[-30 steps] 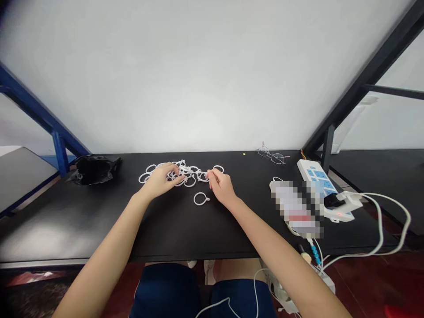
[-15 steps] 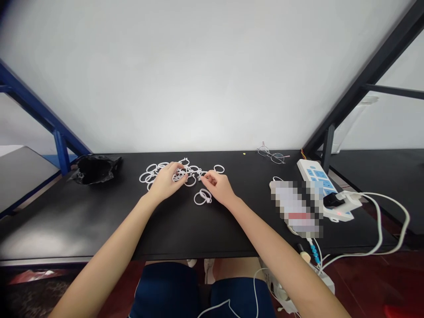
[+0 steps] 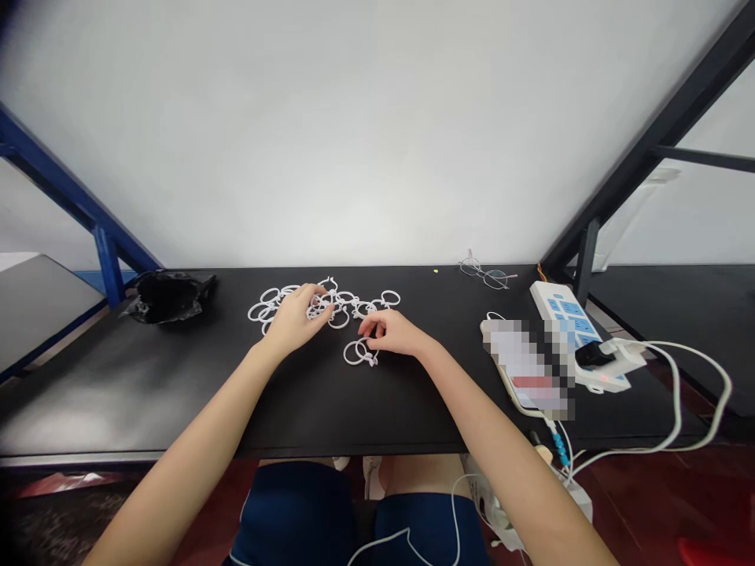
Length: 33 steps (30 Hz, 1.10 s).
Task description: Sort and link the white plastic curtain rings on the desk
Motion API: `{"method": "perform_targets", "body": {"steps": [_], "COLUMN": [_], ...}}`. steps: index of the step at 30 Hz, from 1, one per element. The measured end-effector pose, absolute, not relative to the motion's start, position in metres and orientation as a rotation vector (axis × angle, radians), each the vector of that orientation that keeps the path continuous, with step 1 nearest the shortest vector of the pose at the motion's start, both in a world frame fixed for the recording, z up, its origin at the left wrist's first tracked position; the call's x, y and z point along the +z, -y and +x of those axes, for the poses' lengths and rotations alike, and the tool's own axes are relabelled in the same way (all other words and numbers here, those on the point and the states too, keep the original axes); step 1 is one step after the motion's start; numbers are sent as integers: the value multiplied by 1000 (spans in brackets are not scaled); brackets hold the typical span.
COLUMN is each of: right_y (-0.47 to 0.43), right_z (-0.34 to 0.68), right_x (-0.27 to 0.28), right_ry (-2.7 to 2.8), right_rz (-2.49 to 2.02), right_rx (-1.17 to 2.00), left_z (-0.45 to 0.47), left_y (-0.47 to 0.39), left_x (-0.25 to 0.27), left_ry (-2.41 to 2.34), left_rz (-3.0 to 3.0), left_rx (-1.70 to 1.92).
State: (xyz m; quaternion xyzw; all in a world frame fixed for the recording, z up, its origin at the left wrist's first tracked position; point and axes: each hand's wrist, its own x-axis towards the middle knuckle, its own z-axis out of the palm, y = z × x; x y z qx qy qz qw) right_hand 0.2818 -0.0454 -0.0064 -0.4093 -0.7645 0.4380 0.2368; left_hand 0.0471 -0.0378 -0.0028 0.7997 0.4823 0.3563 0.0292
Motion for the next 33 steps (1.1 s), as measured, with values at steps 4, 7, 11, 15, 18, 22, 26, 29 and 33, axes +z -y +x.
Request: {"method": "perform_targets", "body": {"steps": [4,7,11,15,18,22,26,29,33], "right_y": [44,41,38,39,38,33,25,22,19], "right_z": [281,278,271,264,265,272,284,293,303], "right_x": [-8,-14,-21,-24,-25,-26,-25,-27,-32], "right_ry": [1897,1540,1157,1147,1152,1069,1014,1073,1192], "right_rz": [-1148,-1205,-1185,-1217,-1212,-1203,-1235,-1279,-1373], "right_rx": [1360,1369,1197,1111,1048,1058,1037,992,896], "left_z": [47,48,51,54,56,55,55,57,58], "left_y": [38,38,40,42,42,41,42,43,44], "left_x": [-3,-2,-1,-1,-2,-5,-4,-4,-5], "left_ry": [-1489,-1561,-1636,-1643,-1622,-1620,-1635,-1667,-1659], "left_rz": [2432,2361,2258,2262,2266,2244,2249,2237,2243], "left_rx": [1125,1182,1187,1165,1167,1169,1165,1121,1067]}}
